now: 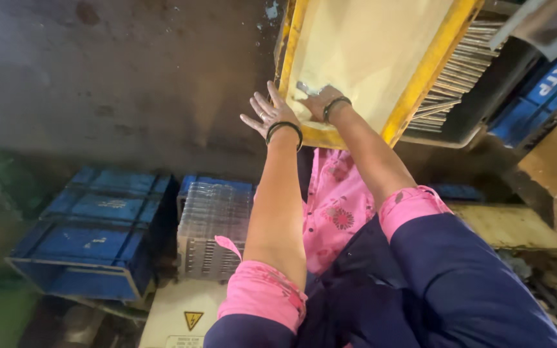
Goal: The person repeatedly scoops small metal cylindrical parts from a yellow tray and transfers them into a black tray. The hands gather the parts in handfuls and move them between the two trays multiple times.
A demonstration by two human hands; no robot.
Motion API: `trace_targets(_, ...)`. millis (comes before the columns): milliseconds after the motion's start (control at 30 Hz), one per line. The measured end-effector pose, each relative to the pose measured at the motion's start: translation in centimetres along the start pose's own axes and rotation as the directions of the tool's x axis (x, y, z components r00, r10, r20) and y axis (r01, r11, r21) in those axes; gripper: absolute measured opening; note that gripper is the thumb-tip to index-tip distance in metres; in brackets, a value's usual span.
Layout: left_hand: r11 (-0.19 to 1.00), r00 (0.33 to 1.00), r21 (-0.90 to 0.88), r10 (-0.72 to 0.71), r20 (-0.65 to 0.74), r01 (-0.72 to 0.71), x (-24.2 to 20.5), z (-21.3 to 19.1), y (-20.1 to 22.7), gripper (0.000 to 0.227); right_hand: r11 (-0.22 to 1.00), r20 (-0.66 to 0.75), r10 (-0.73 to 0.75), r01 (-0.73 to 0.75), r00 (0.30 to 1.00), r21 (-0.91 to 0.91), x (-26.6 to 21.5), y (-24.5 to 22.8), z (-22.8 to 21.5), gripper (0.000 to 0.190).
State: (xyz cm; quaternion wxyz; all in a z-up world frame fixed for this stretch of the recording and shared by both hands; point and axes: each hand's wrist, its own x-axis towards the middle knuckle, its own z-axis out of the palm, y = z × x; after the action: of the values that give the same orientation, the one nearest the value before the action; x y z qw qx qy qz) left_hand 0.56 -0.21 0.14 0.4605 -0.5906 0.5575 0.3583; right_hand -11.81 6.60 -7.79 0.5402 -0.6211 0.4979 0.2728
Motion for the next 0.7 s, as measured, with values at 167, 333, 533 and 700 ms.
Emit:
trace_targets(167,1.000,1.000,0.014,0.017,-0.009,-0.017,-0.7,-0.6,-0.1,0.091,0.989,-0.089,0.058,-0.069,0.994,-0.132,0.0,-0.2,-0.6,0.069)
trace_targets(333,1.000,0.994,-0.028,0.005,-0.109,-0.008,0.0,0.3,-0.1,0.083,0.837,0.016,-0.017,0.023,1.000,-0.546,0.9,-1.1,1.8,0.050)
trace_targets(533,0.999,0.997,-0.029,0.015,-0.077,-0.017,-0.8,-0.9,-0.1,0.084,0.962,-0.037,0.003,-0.013,0.999,-0.273,4.9,0.9,7.2,0.052)
trace_targets(700,0.998,1.000,-0.070,0.003,0.014,-0.002,-1.0,-1.8,0.2,0.098,0.984,-0.224,-0.084,0.046,0.971,-0.170,10.0,0.5,8.8,0.054)
